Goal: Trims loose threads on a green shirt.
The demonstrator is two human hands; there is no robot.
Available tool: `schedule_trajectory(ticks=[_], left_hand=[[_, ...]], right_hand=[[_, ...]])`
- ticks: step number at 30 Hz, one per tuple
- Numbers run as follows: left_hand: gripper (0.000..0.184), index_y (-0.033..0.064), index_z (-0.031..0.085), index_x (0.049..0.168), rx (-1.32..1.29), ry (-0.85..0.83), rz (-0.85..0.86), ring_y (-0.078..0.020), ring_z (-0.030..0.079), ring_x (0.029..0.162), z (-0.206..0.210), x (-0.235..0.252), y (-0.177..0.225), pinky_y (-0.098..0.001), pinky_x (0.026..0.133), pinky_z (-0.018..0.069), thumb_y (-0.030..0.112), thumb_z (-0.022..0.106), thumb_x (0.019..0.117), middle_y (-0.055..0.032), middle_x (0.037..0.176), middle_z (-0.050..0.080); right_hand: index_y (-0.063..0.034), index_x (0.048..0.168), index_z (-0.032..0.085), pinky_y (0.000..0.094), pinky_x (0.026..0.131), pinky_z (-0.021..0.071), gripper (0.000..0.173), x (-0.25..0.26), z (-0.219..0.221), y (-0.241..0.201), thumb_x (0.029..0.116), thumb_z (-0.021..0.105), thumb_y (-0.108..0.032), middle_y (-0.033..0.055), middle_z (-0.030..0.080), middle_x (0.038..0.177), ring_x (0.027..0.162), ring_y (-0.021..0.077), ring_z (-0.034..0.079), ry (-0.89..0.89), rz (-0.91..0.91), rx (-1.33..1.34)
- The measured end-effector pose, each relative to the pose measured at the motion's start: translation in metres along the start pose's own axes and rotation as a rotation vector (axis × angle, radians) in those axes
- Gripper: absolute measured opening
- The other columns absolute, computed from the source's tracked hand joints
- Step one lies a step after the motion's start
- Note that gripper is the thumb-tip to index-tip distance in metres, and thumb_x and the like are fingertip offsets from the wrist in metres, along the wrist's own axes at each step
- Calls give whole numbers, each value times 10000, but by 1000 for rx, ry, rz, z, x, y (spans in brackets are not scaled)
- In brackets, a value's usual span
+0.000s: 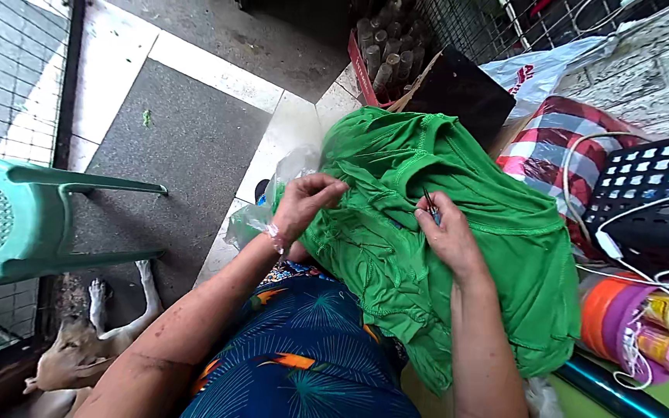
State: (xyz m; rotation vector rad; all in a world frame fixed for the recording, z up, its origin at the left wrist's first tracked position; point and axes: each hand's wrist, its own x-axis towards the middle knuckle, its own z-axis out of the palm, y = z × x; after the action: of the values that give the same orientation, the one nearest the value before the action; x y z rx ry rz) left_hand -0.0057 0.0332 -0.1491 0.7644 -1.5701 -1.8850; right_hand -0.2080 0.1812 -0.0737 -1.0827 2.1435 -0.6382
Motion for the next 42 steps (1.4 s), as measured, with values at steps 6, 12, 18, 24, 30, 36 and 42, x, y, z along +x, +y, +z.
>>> schedule_trajectory(ticks=[6, 12, 18, 24, 30, 36, 42], left_hand=[[218, 27, 673, 761, 191, -278, 91, -1, 592, 694, 9, -22, -12, -185, 663, 519, 173, 680, 923, 18, 768, 632], [399, -56, 620, 1106, 536, -51, 190, -257, 651, 862, 46, -13, -13, -397, 744, 558, 244, 764, 886, -208, 1065, 640], [270, -86, 581, 1196, 626, 12, 237, -293, 662, 892, 50, -4, -11, -418, 789, 568, -16, 565, 935, -250, 1119, 628], [197, -47, 717, 1039, 776, -128, 193, -340, 675, 840, 1, -28, -38, -485, 750, 575, -32, 599, 881, -230, 1010, 665], [177, -60, 701, 985, 582, 50, 376, -154, 619, 807, 4, -32, -26, -249, 728, 535, 87, 636, 911, -179, 987, 634], [149, 18, 771, 980, 607, -72, 370, -281, 657, 949, 30, -9, -20, -420, 865, 533, 139, 728, 906, -168, 992, 685], [480, 172, 554, 694, 134, 51, 13, 41, 549, 676, -19, -12, -21, -202, 686, 476, 339, 352, 1096, 134, 682, 581]], right_hand=[[-5, 1094, 608, 266, 566, 386, 110, 4, 6, 9, 1020, 534, -37, 39, 507, 734, 600, 87, 434, -26, -2, 125], [-13, 1069, 630, 225, 593, 414, 94, 0, 12, 13, 992, 593, -51, 32, 555, 793, 642, 59, 479, 20, -118, 171], [49, 964, 699, 300, 784, 536, 113, -3, 27, 14, 859, 729, 19, 140, 676, 963, 864, 157, 637, 34, -295, 149], [56, 912, 694, 440, 772, 552, 97, 1, 29, 17, 824, 690, 95, 175, 681, 990, 887, 262, 670, -51, -329, -9], [41, 920, 706, 454, 757, 537, 100, 1, 28, 16, 831, 680, 77, 168, 679, 983, 864, 264, 657, -63, -287, -21], [35, 923, 706, 453, 754, 532, 84, 1, 27, 14, 844, 696, 62, 157, 675, 973, 863, 256, 653, -75, -261, -21], [24, 948, 716, 405, 740, 516, 78, 0, 24, 13, 879, 681, 31, 152, 677, 962, 833, 226, 633, -53, -246, -2]])
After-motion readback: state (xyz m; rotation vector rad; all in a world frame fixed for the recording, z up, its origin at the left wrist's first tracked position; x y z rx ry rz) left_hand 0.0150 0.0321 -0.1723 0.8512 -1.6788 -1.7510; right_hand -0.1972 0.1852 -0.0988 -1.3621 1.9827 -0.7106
